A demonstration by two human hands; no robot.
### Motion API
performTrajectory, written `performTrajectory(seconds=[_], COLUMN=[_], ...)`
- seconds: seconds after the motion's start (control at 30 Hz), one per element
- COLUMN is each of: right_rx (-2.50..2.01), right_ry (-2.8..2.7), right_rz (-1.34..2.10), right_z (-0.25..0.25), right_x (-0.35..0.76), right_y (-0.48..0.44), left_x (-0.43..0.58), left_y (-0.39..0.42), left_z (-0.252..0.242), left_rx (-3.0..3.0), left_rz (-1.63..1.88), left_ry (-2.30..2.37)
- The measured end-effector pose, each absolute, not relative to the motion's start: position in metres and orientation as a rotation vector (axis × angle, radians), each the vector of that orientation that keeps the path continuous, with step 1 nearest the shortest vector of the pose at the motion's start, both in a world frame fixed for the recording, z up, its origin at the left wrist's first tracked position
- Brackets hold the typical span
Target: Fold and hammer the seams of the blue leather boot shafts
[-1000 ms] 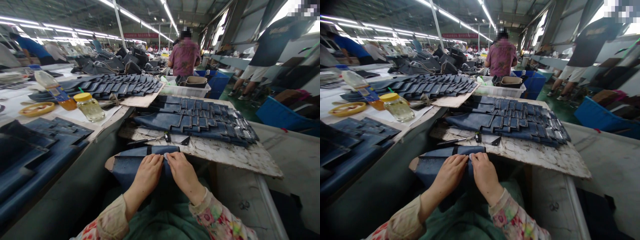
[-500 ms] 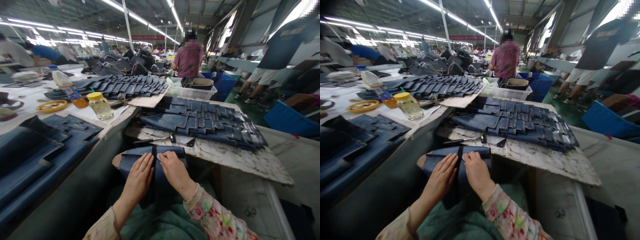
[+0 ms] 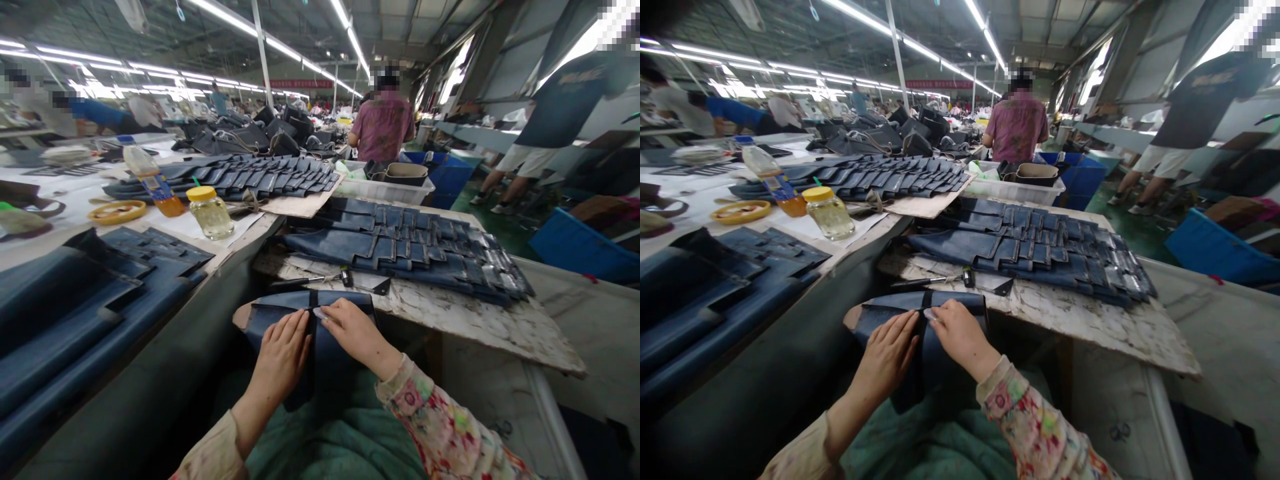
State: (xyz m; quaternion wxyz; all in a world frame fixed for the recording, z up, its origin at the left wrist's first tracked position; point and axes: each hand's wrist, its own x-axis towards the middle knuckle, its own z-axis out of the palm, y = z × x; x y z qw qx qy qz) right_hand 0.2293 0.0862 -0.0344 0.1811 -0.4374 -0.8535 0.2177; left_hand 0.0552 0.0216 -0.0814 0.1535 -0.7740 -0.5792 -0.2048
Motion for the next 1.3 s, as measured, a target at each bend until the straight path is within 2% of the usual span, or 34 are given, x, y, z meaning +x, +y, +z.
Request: performTrajectory(seconds=[0.23, 0.5, 0.97, 1.3], right_rx=[-1.240, -1.223, -1.214, -1.189], right_ry=[-2.556, -2.586, -2.587, -2.565], right_rz=[0.506, 0.505, 0.455, 0.593], right_z=[-0.029, -0.028, -0.027, -0.021], right_x=[0.224, 0.226, 0.225, 0.229], right_y=[0.083, 0.084, 0.082, 0.090], left_x=[0.055, 0.042, 0.062, 0.055], left_y=[0.032, 0.029, 0.050, 0.046], left_z=[-0.075, -0.082, -0.054, -0.060], left_rx=[-2.173, -2.260, -2.242, -2.483], left_rz=[-0.648, -0.674, -0.493, -0.560], left_ry=[-1.765, -1.626, -1.922, -1.758])
